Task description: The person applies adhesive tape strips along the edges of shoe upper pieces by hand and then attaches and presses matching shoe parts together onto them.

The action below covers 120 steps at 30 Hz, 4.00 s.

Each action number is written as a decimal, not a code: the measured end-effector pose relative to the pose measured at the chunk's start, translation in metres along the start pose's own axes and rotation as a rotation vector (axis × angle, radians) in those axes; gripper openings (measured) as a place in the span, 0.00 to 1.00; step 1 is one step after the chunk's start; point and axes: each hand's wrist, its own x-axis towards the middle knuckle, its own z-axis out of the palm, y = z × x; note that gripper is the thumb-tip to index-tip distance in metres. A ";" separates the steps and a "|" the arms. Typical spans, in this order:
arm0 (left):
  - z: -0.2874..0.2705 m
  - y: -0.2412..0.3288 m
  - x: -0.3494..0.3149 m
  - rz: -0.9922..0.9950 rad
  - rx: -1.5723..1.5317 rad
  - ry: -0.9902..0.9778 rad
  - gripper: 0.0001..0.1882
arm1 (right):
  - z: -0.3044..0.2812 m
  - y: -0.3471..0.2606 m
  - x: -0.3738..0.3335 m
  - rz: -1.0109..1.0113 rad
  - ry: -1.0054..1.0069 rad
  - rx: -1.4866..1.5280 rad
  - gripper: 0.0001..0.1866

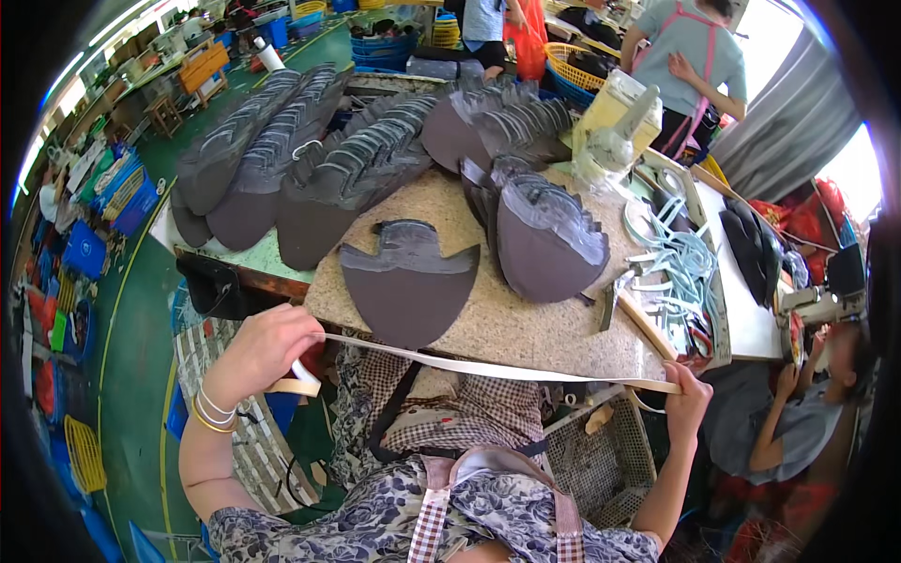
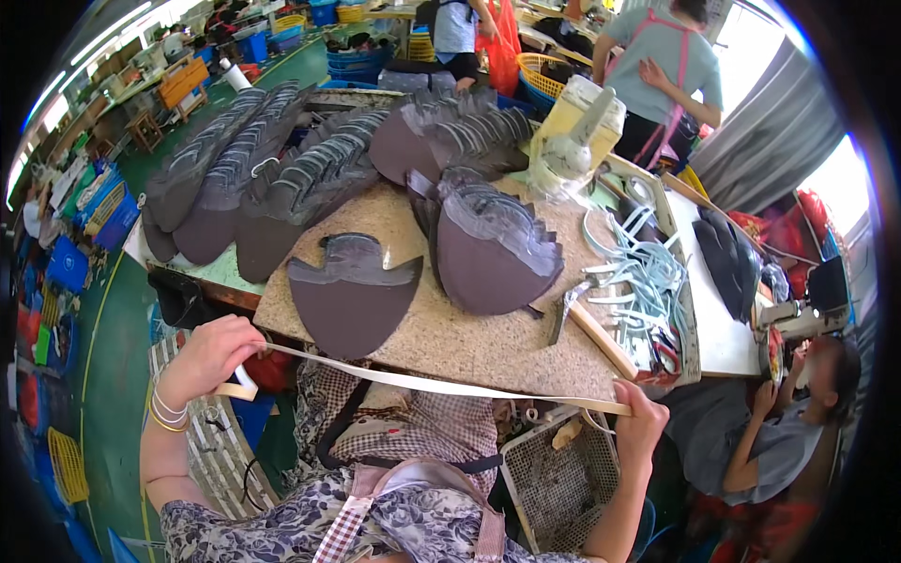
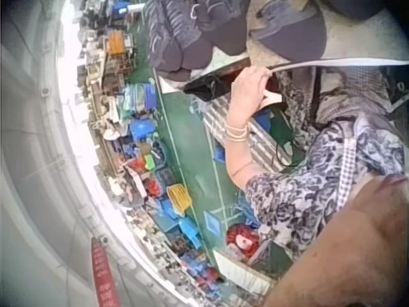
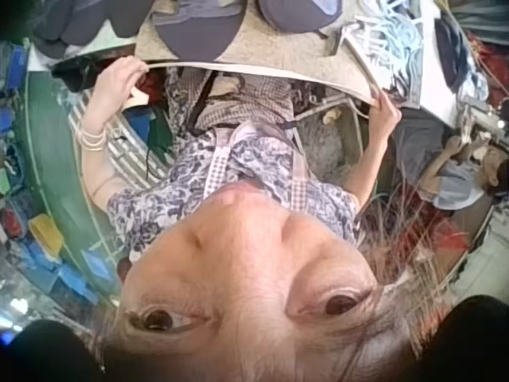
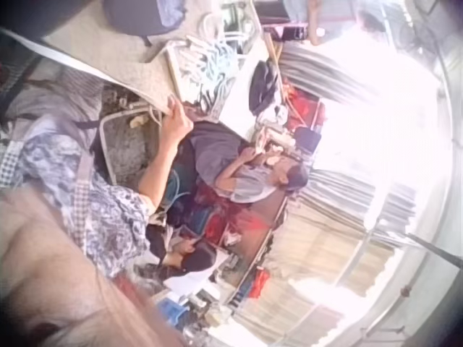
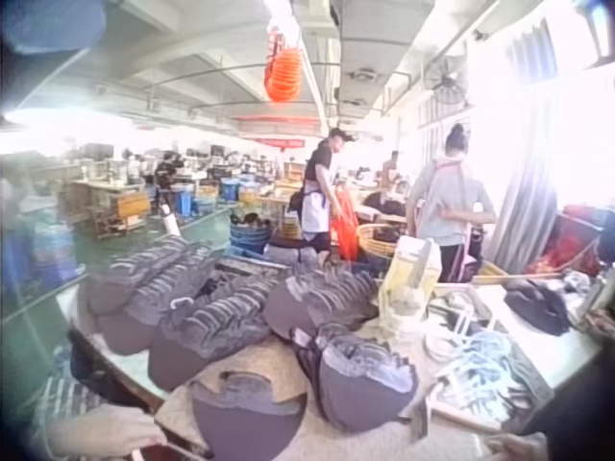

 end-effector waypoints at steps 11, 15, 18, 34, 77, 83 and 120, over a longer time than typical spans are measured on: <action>0.016 0.019 0.050 0.210 -0.263 -0.406 0.13 | -0.020 -0.096 0.007 -0.317 -0.592 0.104 0.46; 0.052 0.050 0.080 0.756 -0.375 -0.235 0.14 | 0.042 -0.196 0.032 -0.438 -0.885 0.700 0.48; 0.043 0.055 0.101 0.593 -0.524 -0.499 0.16 | 0.078 -0.201 0.028 -0.254 -1.048 0.839 0.33; 0.015 0.049 0.134 0.454 -0.592 -0.706 0.14 | 0.075 -0.195 0.051 -0.262 -0.915 0.879 0.32; 0.040 0.015 0.153 0.093 -1.179 -0.921 0.12 | 0.118 -0.177 0.068 0.198 -1.207 1.693 0.08; 0.023 -0.028 0.172 0.059 -0.059 0.325 0.15 | 0.116 -0.148 0.091 0.184 -0.929 1.458 0.08; 0.040 -0.022 0.151 -0.130 -1.195 -0.529 0.40 | 0.142 -0.184 0.139 -0.216 -1.036 0.769 0.07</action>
